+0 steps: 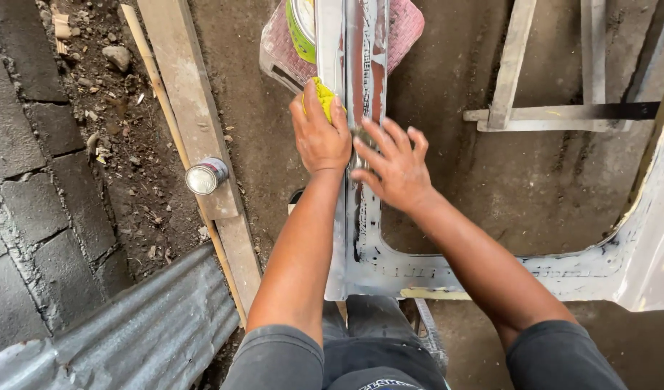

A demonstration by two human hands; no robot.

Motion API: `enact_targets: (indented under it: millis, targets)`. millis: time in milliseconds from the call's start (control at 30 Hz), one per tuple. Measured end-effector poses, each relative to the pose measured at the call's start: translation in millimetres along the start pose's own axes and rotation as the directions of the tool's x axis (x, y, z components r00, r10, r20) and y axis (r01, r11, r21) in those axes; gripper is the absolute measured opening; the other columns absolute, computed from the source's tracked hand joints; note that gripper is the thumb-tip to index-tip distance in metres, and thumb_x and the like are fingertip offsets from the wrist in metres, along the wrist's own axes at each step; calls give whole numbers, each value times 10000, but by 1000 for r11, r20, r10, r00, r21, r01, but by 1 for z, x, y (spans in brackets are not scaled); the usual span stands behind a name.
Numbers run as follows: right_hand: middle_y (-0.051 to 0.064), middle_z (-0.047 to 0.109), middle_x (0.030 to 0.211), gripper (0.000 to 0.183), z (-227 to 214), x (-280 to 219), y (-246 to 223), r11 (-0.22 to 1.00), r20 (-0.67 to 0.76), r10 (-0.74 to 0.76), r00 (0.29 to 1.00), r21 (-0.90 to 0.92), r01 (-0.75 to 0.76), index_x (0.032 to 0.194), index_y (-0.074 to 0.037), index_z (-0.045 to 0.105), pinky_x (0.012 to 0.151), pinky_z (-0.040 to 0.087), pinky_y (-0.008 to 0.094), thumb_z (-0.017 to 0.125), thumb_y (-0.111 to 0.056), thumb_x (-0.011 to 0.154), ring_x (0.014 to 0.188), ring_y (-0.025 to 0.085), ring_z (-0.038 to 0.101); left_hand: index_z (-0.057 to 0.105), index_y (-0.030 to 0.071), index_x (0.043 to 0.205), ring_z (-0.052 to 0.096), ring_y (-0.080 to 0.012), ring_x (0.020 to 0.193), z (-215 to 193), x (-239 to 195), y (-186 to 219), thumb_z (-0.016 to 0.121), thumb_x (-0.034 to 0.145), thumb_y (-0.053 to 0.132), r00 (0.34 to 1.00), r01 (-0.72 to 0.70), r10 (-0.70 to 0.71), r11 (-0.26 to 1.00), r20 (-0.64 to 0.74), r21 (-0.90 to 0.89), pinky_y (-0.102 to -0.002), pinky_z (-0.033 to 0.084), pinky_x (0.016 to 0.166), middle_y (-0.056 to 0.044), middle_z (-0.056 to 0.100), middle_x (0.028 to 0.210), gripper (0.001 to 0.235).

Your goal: The person sands the edges and flat surfaces of a large, white metal sheet using a sanding block and a yellow cloth. They dip the sanding block into a green bucket of water to clean it before continuing to sand the metal sheet.

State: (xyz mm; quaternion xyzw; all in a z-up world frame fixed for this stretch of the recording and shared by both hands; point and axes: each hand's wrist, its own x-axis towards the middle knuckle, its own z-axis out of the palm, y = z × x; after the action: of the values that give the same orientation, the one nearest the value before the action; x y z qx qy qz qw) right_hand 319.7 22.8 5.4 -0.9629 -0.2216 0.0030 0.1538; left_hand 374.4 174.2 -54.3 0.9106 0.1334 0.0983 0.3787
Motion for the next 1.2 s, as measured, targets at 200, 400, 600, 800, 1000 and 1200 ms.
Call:
enact_targets:
  millis: [200, 400, 600, 800, 1000, 1200]
  targets:
    - [98, 469, 1590, 536, 2, 53, 28, 999, -34, 50, 998, 12, -50, 1399, -151, 649, 1124, 227, 565, 726, -438, 953, 1435, 320, 398, 444, 80, 1495, 568, -423, 1237, -2, -2, 2, 576, 1042, 341, 1000, 13, -12, 1000, 20, -9, -503, 484, 1039, -206, 533, 1345, 540]
    - [96, 494, 1554, 517, -16, 7, -4, 999, 30, 25, 999, 44, -26, 1375, -136, 652, 1128, 221, 553, 689, -448, 964, 1406, 295, 429, 441, 86, 1496, 563, -428, 1231, -2, 2, 1, 586, 1031, 319, 1000, -6, 6, 1000, 16, -25, -507, 480, 1033, -209, 528, 1348, 539]
    - [96, 497, 1564, 488, -7, -20, -28, 996, 40, 8, 999, -95, -4, 1360, -129, 662, 1158, 220, 507, 647, -454, 996, 1423, 273, 434, 443, 93, 1496, 563, -421, 1248, -4, 4, 0, 588, 1023, 294, 1000, -10, 11, 996, 22, -88, -502, 480, 1040, -206, 530, 1351, 534]
    - [130, 450, 1609, 470, 7, -21, -25, 998, 59, -10, 998, 56, 7, 1372, -106, 640, 1205, 319, 515, 679, -366, 982, 1499, 324, 404, 446, 79, 1496, 567, -415, 1246, -5, 1, 0, 582, 1034, 284, 1000, -21, 20, 994, -5, -107, -495, 482, 1044, -207, 537, 1347, 523]
    - [180, 420, 1593, 515, -13, -22, -11, 978, 74, -115, 991, 183, 100, 1367, -90, 639, 1187, 327, 555, 732, -355, 935, 1470, 393, 397, 458, 69, 1492, 563, -418, 1242, -5, -8, 6, 603, 1031, 281, 998, -49, 48, 998, -45, -35, -501, 473, 1059, -208, 539, 1331, 528]
    - [167, 436, 1591, 476, -7, -15, -2, 978, 78, -111, 991, 185, 95, 1316, -102, 656, 1203, 309, 554, 744, -328, 907, 1478, 377, 404, 467, 66, 1482, 560, -423, 1237, 0, -2, 8, 621, 1011, 282, 995, -79, 79, 997, -53, 14, -498, 474, 1047, -218, 536, 1332, 540]
